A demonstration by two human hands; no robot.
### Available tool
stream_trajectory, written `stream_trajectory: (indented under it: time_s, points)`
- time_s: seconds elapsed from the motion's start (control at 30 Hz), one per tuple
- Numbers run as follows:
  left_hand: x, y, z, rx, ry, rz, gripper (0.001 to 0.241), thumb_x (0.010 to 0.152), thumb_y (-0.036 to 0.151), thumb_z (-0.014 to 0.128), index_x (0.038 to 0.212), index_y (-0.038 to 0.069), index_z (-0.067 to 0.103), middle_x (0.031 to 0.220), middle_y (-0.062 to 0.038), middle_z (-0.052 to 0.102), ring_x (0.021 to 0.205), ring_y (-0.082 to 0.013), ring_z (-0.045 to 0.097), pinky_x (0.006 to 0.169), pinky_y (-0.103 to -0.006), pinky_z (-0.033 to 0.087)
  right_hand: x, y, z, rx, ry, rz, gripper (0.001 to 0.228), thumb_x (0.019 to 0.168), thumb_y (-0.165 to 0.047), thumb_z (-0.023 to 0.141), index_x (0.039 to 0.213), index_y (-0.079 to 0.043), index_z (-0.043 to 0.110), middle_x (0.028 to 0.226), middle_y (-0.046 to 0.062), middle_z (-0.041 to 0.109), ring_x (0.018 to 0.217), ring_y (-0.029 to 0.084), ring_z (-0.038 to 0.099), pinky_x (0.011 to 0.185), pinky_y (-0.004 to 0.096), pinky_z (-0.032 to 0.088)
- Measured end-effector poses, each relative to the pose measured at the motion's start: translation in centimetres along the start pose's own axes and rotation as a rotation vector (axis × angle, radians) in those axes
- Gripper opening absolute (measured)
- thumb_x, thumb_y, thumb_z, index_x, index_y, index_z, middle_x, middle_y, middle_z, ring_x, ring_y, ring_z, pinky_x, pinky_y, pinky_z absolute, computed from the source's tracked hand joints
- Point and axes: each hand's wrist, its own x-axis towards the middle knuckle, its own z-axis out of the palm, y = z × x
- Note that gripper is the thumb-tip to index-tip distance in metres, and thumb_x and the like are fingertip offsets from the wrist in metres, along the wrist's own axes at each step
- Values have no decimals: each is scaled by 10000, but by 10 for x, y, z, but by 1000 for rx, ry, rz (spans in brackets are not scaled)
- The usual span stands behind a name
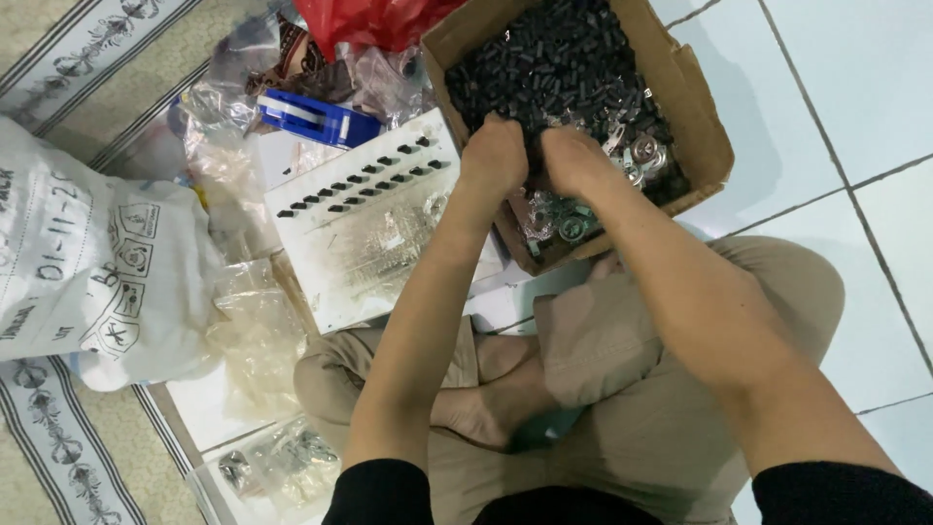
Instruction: Assembling a component panel by picking small black parts from a box and inserting them into a white board.
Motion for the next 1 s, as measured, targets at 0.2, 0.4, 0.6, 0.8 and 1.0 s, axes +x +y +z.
stream_trajectory:
  time_s: [0.2,0.4,0.6,0.8,1.0]
  points:
    - [1,6,-35,-328,1,-74,348,943,-35,462,1245,-117,613,1196,-345,582,1114,-445,683,938,-479,613,3,-15,8,12,-96,-83,260,875,-155,699,960,79,774,915,314,746,917,507,721,698,572,589]
    - [-11,11,-48,-463,21,-89,421,927,-90,450,1322,-75,599,1262,-304,601,1241,-431,629,1068,-472,548,12,3,40,47,32,-252,287,837,-211,736,860,75,741,801,296,725,792,496,715,619,543,562]
    - [-18,4,-47,-560,75,-154,367,1003,25,431,1291,32,659,1278,-225,664,1263,-380,626,1084,-466,539,27,9,56,-201,122,-339,169,830,-175,736,746,-31,765,651,158,721,661,338,740,531,390,564]
    - [-14,5,-41,-614,89,-202,354,1008,49,455,1275,49,688,1360,-222,647,1330,-395,577,1123,-478,488,36,22,80,-246,237,-375,209,868,-169,684,682,-102,750,547,134,670,558,313,711,435,330,504]
    - [-14,3,-36,-578,134,-130,343,998,45,459,1242,42,699,1253,-238,693,1259,-432,617,1080,-530,513,44,24,92,-209,251,-357,288,885,-110,655,605,-60,695,516,157,647,494,292,683,408,306,479]
